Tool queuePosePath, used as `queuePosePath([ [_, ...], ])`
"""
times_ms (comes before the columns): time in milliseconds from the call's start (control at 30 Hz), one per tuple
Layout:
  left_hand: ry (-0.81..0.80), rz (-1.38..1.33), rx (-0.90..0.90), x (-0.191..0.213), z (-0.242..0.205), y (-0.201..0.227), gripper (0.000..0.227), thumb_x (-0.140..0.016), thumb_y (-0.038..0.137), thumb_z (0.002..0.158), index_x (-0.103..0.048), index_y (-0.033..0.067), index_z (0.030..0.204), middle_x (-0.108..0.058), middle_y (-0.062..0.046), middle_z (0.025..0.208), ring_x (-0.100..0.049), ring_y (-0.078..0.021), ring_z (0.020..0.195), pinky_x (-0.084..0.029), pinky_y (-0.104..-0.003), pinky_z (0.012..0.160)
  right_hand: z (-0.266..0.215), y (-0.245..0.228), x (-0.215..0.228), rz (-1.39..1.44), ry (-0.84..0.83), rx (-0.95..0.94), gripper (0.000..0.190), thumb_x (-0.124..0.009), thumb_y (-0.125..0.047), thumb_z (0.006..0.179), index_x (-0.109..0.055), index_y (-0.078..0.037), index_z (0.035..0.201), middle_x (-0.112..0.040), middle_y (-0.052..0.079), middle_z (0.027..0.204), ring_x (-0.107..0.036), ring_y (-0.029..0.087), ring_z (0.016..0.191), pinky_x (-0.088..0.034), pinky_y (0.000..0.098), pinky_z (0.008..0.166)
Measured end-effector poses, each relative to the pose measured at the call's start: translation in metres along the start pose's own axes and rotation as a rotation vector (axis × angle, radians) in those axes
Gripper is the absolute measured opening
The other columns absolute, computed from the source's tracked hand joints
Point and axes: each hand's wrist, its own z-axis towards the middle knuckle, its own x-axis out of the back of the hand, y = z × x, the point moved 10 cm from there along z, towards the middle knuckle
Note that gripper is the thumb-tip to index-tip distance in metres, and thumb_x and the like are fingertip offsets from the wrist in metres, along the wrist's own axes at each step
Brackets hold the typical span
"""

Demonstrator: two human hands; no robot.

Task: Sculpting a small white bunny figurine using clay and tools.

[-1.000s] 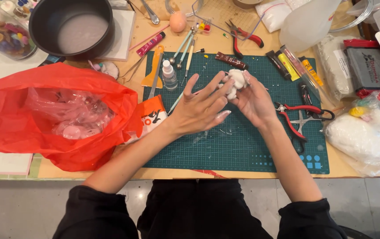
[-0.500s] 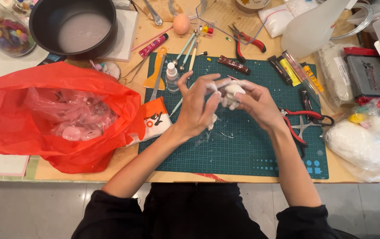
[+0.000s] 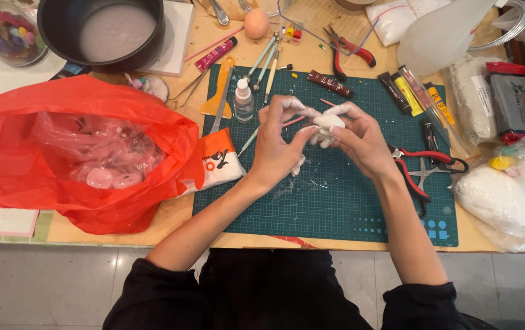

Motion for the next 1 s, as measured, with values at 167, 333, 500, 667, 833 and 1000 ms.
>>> queuePosePath([
  [167, 0.018, 0.057, 0.006, 0.003, -0.002, 0.002, 0.041, -0.078, 0.008, 0.090, -0.052, 0.0060, 0.121, -0.069, -0.008, 0.116, -0.068, -0.0192, 0.121, -0.047, -0.034, 0.112, 0.000, 0.004, 0.004, -0.028, 0.017, -0.010, 0.034, -0.067, -0.009, 0.098, -0.056, -0.001, 0.130, -0.070, 0.013, 0.123, -0.069, 0.016, 0.106, -0.058, 0.0273, 0.088],
  [333, -0.031, 0.205, -0.095, 0.008, 0.001, 0.019, 0.034, -0.076, 0.009, 0.091, -0.056, 0.0052, 0.118, -0.075, -0.006, 0.112, -0.074, -0.0171, 0.111, -0.027, -0.039, 0.120, 0.001, 0.009, 0.012, -0.062, 0.014, -0.015, 0.035, -0.068, -0.008, 0.097, -0.056, -0.001, 0.130, -0.070, 0.012, 0.122, -0.067, 0.015, 0.105, -0.056, 0.0251, 0.086],
  [500, -0.149, 0.156, -0.235, -0.003, -0.009, 0.022, 0.031, -0.063, 0.006, 0.102, -0.056, 0.0047, 0.132, -0.074, -0.009, 0.131, -0.066, -0.0200, 0.127, -0.028, -0.040, 0.122, 0.002, 0.015, 0.019, -0.038, 0.007, -0.046, 0.027, -0.065, -0.009, 0.100, -0.059, -0.002, 0.125, -0.070, 0.011, 0.118, -0.069, 0.017, 0.102, -0.058, 0.0271, 0.083],
  [667, -0.163, 0.105, -0.152, -0.004, -0.003, 0.017, 0.032, -0.064, 0.007, 0.101, -0.054, 0.0038, 0.131, -0.072, -0.010, 0.131, -0.066, -0.0200, 0.127, -0.033, -0.040, 0.119, 0.006, 0.018, 0.018, 0.134, -0.019, -0.093, 0.030, -0.065, -0.018, 0.103, -0.060, -0.001, 0.127, -0.068, 0.015, 0.120, -0.069, 0.024, 0.103, -0.059, 0.0340, 0.086],
  [833, -0.171, -0.287, 0.021, -0.013, 0.001, -0.019, 0.037, -0.062, 0.010, 0.106, -0.047, 0.0019, 0.138, -0.062, -0.015, 0.142, -0.060, -0.0227, 0.138, -0.045, -0.036, 0.118, 0.006, 0.010, -0.001, 0.399, -0.099, -0.104, 0.043, -0.067, -0.029, 0.099, -0.058, 0.002, 0.127, -0.062, 0.020, 0.137, -0.069, 0.032, 0.114, -0.059, 0.0419, 0.099],
  [1000, -0.209, -0.363, 0.160, -0.023, -0.002, -0.054, 0.032, -0.061, 0.016, 0.105, -0.057, 0.0025, 0.134, -0.069, -0.010, 0.128, -0.067, -0.0153, 0.118, -0.051, -0.032, 0.101, 0.008, 0.023, 0.006, 0.460, -0.071, -0.137, 0.047, -0.067, -0.030, 0.099, -0.057, 0.004, 0.130, -0.055, 0.020, 0.144, -0.067, 0.035, 0.119, -0.057, 0.0455, 0.102],
])
